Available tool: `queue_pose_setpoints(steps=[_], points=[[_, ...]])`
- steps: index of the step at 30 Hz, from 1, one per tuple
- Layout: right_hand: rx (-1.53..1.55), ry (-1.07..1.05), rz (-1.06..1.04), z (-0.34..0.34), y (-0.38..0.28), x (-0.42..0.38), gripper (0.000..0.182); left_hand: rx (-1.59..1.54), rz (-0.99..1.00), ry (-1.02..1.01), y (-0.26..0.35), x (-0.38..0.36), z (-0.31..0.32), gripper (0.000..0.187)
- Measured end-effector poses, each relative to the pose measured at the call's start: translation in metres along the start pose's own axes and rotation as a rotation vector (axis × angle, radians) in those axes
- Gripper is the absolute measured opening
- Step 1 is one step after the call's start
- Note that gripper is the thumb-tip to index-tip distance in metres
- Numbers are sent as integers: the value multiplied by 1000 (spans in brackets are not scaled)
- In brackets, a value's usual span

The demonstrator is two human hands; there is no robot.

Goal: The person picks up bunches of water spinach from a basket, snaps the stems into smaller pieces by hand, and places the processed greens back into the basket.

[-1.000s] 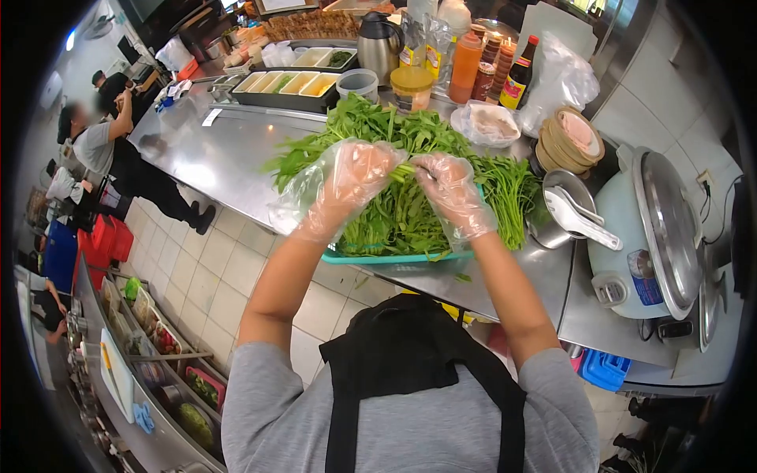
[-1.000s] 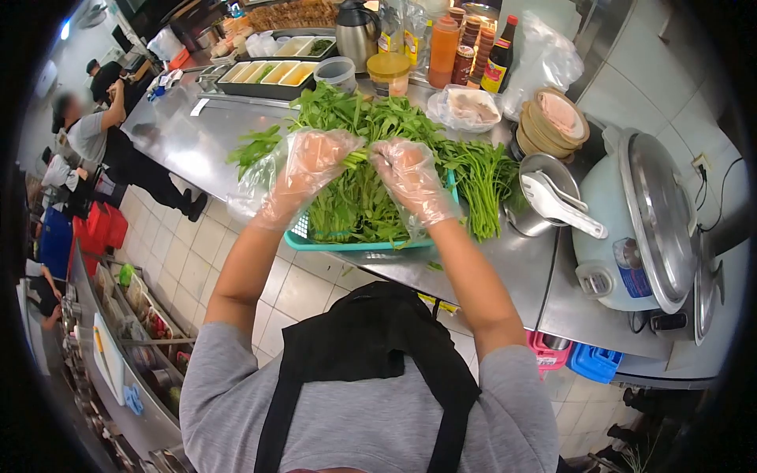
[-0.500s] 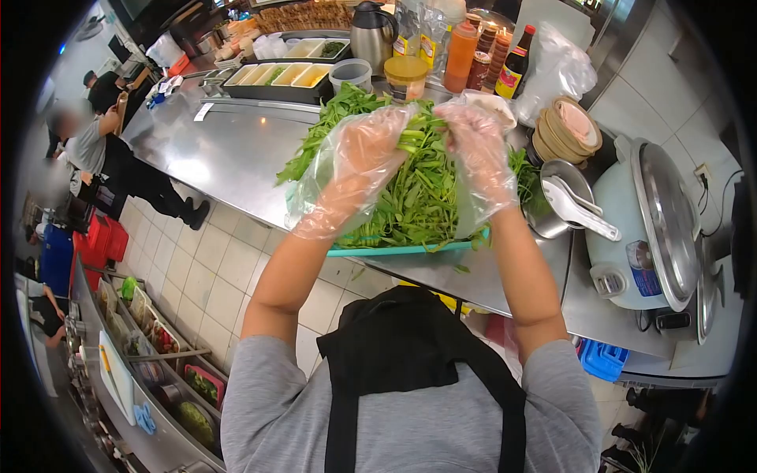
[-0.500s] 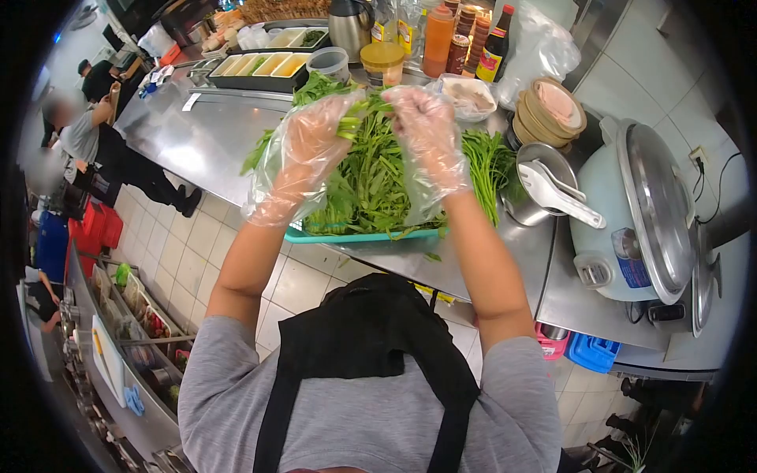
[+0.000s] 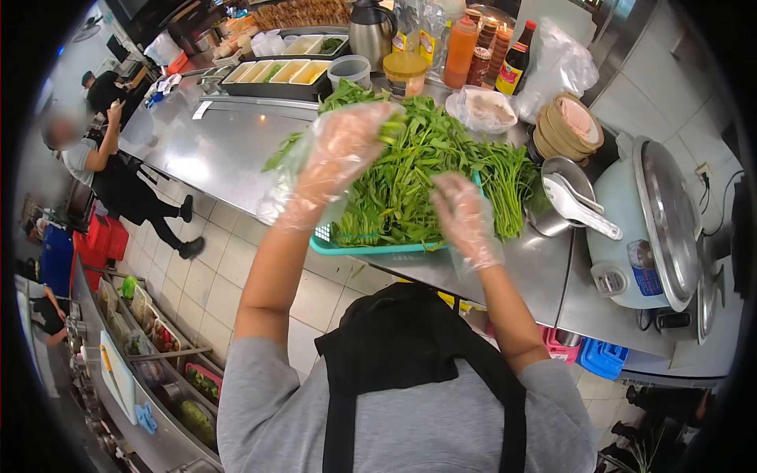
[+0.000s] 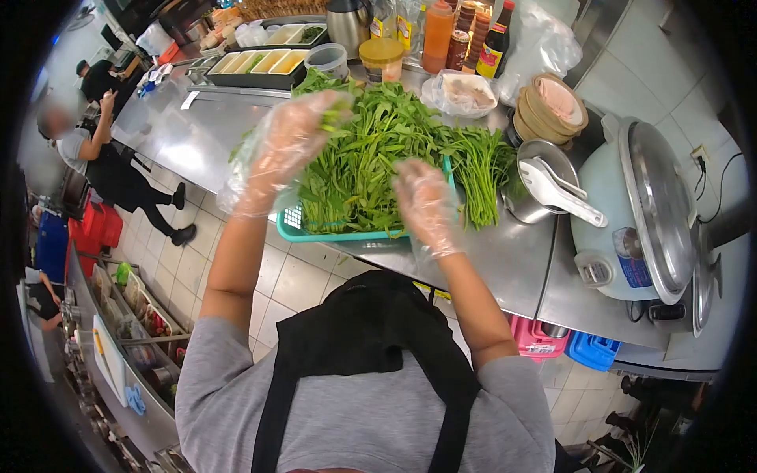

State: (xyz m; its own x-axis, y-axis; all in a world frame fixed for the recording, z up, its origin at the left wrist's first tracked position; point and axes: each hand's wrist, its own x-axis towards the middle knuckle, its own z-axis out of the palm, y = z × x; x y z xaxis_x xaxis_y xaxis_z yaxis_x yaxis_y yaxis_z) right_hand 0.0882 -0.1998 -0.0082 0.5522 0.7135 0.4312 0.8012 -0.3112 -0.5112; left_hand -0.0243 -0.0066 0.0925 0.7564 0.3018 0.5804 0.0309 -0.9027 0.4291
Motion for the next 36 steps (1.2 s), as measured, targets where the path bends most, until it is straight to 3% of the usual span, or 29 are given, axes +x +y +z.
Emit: queue_pose_setpoints(steps=[1, 2, 3, 5, 8, 9, 10, 12, 13, 14, 15, 16, 18, 20, 21, 24, 25, 26, 27, 28, 29, 31, 33, 36], points=[[-22, -66, -132, 14, 7, -6, 21, 213, 72, -33, -15, -10, 26, 28], [-22, -60, -130, 14, 3, -9, 21, 427, 148, -65, -25, -16, 47, 30], [18, -131, -144, 14, -2, -13, 21, 429, 154, -64, -27, -18, 59, 30], [-3, -171, -192, 21, -2, -23, 20, 533, -24, -427, -28, -21, 76, 22], [-1, -175, -192, 25, 8, -26, 20, 260, -40, -314, -45, -27, 93, 20], [-3, -172, -187, 22, 10, -25, 20, 304, 15, -356, -60, -25, 102, 18], [21, -174, -158, 19, 13, -23, 26, 301, 21, -356, -56, -20, 102, 18], [43, -173, -134, 10, 11, -18, 32, 391, -438, -515, -38, -5, 92, 20], [1, -113, -18, 2, 5, -16, 42, 477, -291, -570, -32, -5, 77, 27], [-39, -55, 99, -2, 3, -15, 53, 479, -290, -572, -23, -4, 65, 27], [-127, -29, 125, 8, 12, -17, 72, 341, -490, -499, -13, -3, 56, 28], [-125, -27, 132, 19, 20, -18, 72, 201, -684, -421, -10, -2, 50, 28], [-114, -92, 230, 34, 31, -17, 77, 177, -590, -351, -47, -18, 63, 34], [-71, -115, 237, 36, 17, -10, 74, 0, -740, -324, -32, -17, 49, 37], [-54, -106, 200, 42, 13, -7, 72, -61, -665, -169, -54, -31, 63, 39], [9, -132, 173, 35, 3, 8, 70, -150, -724, -151, -46, -32, 56, 41], [58, -234, 182, 29, 9, 15, 70, -31, -765, -244, -54, -25, 57, 52], [107, -338, 187, 18, 11, 23, 70, -31, -769, -241, -57, -24, 59, 52], [148, -446, 254, 1, 14, 28, 74, -26, -780, -161, -61, -25, 61, 62], [94, -389, 228, -7, 20, 22, 74, -21, -791, -80, -62, -26, 62, 72], [80, -366, 225, -16, 24, 22, 69, -144, -851, -130, -47, -22, 49, 90], [67, -351, 218, -21, 27, 22, 64, -178, -880, -119, -48, -22, 49, 92], [99, -121, 123, -20, 28, 24, 46, -305, -880, -103, -47, -24, 46, 96], [182, -54, 76, -20, 4, 30, 32, -310, -889, -58, -46, -20, 47, 95]])
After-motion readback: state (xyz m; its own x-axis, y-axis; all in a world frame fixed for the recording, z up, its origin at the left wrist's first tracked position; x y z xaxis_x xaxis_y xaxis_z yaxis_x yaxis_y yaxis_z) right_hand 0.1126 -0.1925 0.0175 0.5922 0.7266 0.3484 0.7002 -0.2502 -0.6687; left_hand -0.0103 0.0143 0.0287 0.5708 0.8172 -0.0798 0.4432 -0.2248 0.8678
